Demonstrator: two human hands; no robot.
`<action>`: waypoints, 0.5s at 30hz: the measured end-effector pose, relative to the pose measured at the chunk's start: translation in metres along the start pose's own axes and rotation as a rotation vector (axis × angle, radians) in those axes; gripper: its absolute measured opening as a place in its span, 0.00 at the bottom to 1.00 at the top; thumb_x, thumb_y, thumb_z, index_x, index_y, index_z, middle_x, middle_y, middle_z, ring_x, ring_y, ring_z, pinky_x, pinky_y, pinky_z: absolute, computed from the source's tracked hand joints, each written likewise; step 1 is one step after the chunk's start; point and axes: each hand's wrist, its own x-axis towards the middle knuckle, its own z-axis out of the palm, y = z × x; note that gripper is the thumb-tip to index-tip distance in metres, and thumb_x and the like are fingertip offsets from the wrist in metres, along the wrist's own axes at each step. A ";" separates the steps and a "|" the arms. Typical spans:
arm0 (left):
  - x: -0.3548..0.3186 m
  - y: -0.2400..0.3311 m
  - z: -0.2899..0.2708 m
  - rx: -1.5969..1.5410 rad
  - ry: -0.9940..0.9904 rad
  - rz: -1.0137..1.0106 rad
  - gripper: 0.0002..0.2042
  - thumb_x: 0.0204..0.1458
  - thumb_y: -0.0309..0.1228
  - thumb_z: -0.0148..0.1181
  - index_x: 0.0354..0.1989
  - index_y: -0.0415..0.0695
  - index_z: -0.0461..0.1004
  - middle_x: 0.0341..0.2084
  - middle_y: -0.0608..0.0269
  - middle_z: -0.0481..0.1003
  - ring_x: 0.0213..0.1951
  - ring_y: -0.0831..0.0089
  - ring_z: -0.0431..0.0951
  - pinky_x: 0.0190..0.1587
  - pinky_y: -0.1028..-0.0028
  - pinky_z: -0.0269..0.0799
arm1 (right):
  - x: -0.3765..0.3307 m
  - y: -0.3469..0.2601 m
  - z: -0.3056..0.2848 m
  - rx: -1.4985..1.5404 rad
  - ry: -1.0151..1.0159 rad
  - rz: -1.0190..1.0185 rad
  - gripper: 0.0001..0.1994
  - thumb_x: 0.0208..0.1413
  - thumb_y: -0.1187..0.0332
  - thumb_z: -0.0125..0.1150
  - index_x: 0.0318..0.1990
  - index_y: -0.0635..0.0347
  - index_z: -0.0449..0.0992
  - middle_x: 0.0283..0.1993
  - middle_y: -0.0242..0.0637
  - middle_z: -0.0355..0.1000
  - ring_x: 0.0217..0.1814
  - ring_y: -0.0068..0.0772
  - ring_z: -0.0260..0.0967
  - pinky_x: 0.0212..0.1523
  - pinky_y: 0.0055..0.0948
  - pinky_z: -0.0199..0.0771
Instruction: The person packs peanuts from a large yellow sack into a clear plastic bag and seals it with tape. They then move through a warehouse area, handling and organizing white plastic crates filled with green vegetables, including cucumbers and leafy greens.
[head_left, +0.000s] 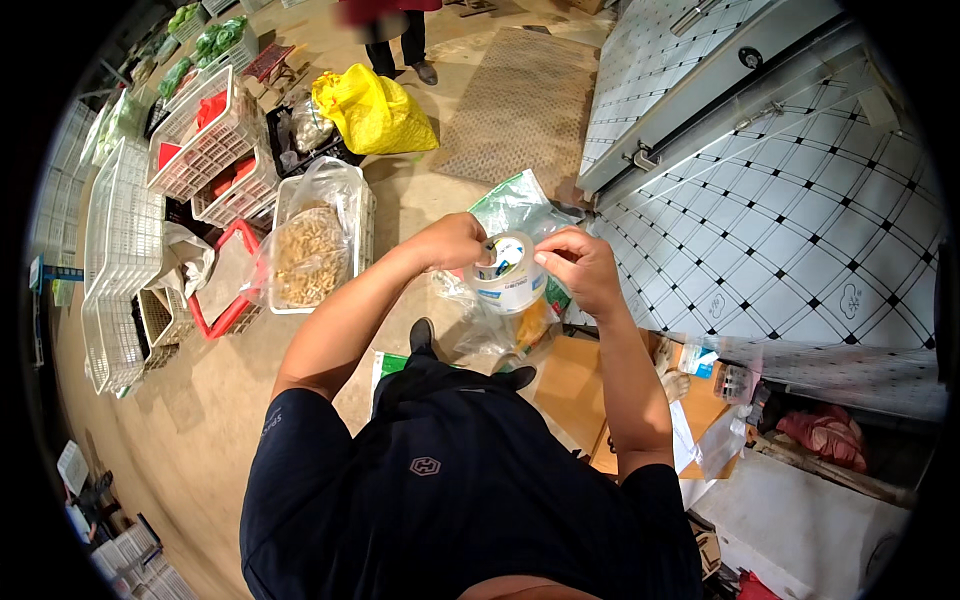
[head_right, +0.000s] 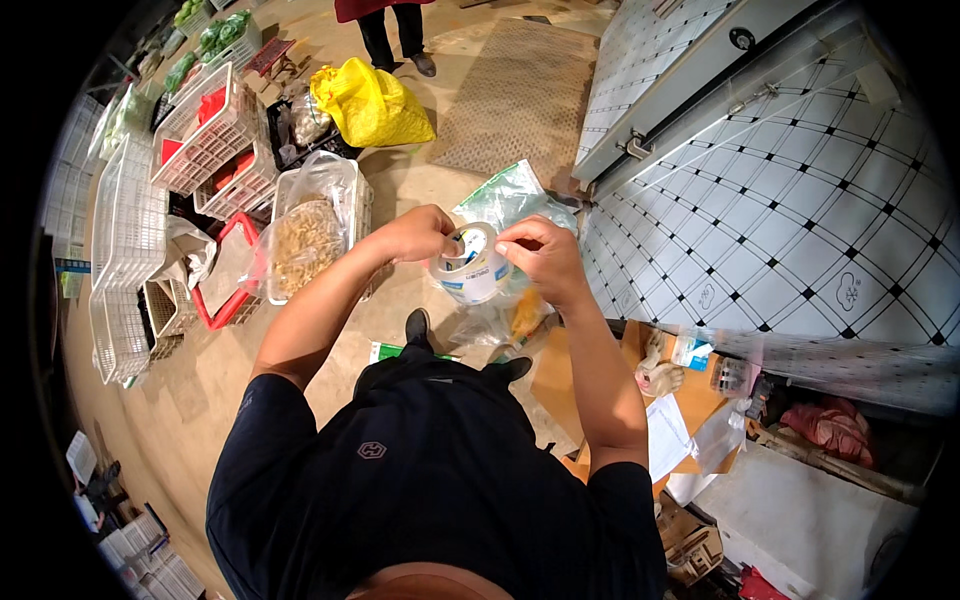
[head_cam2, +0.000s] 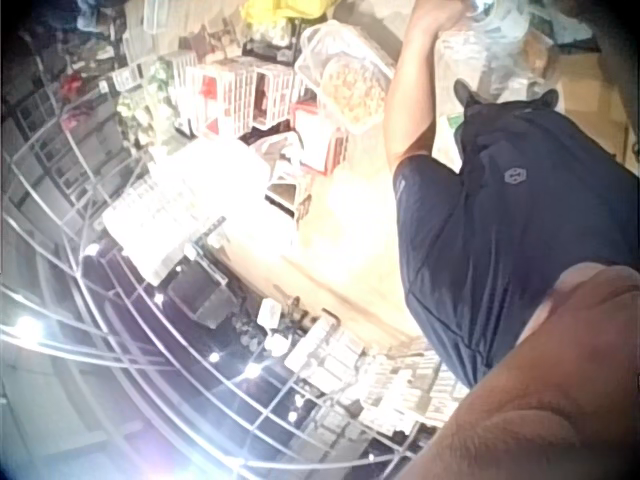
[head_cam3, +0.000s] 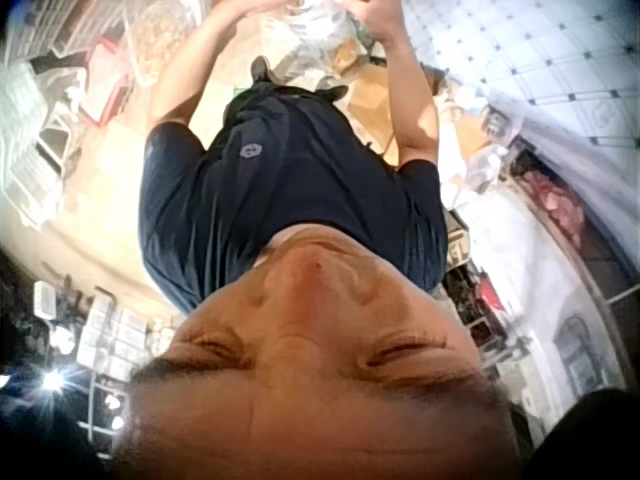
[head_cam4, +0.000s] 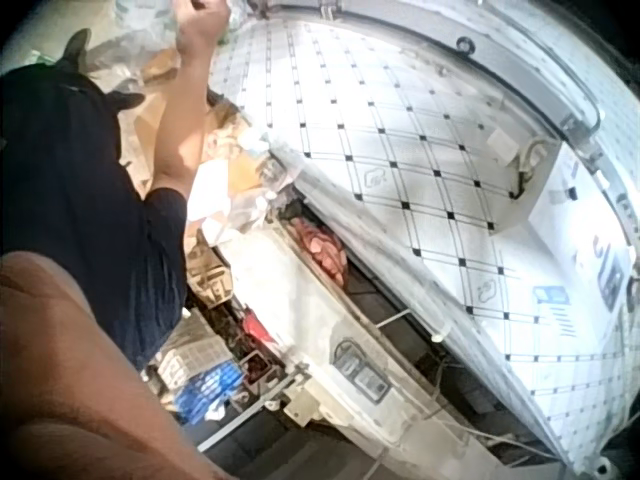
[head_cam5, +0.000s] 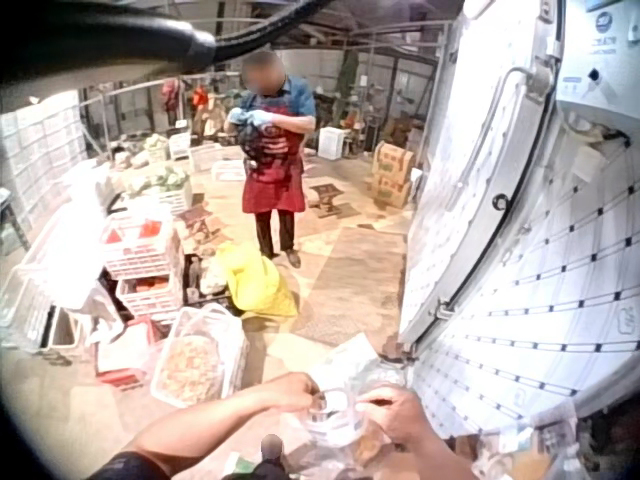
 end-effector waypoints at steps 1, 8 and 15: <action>0.001 -0.004 0.000 -0.017 -0.005 -0.001 0.14 0.42 0.32 0.63 0.31 0.32 0.80 0.21 0.57 0.77 0.24 0.72 0.76 0.27 0.71 0.73 | 0.001 0.000 0.001 -0.011 0.000 -0.002 0.05 0.49 0.73 0.65 0.32 0.64 0.79 0.35 0.32 0.72 0.35 0.21 0.69 0.37 0.21 0.69; -0.002 -0.009 0.009 -0.451 -0.052 -0.033 0.14 0.48 0.31 0.61 0.41 0.35 0.77 0.30 0.58 0.77 0.31 0.74 0.76 0.27 0.73 0.76 | 0.011 -0.006 0.004 -0.041 0.017 0.017 0.04 0.53 0.73 0.59 0.33 0.63 0.73 0.31 0.29 0.70 0.31 0.19 0.65 0.35 0.20 0.67; -0.019 0.003 0.012 -0.435 0.032 0.134 0.27 0.58 0.45 0.52 0.60 0.42 0.58 0.45 0.54 0.68 0.44 0.71 0.71 0.39 0.69 0.74 | 0.019 -0.026 -0.008 -0.038 0.022 0.064 0.04 0.56 0.72 0.56 0.35 0.63 0.72 0.31 0.26 0.69 0.32 0.16 0.63 0.34 0.19 0.65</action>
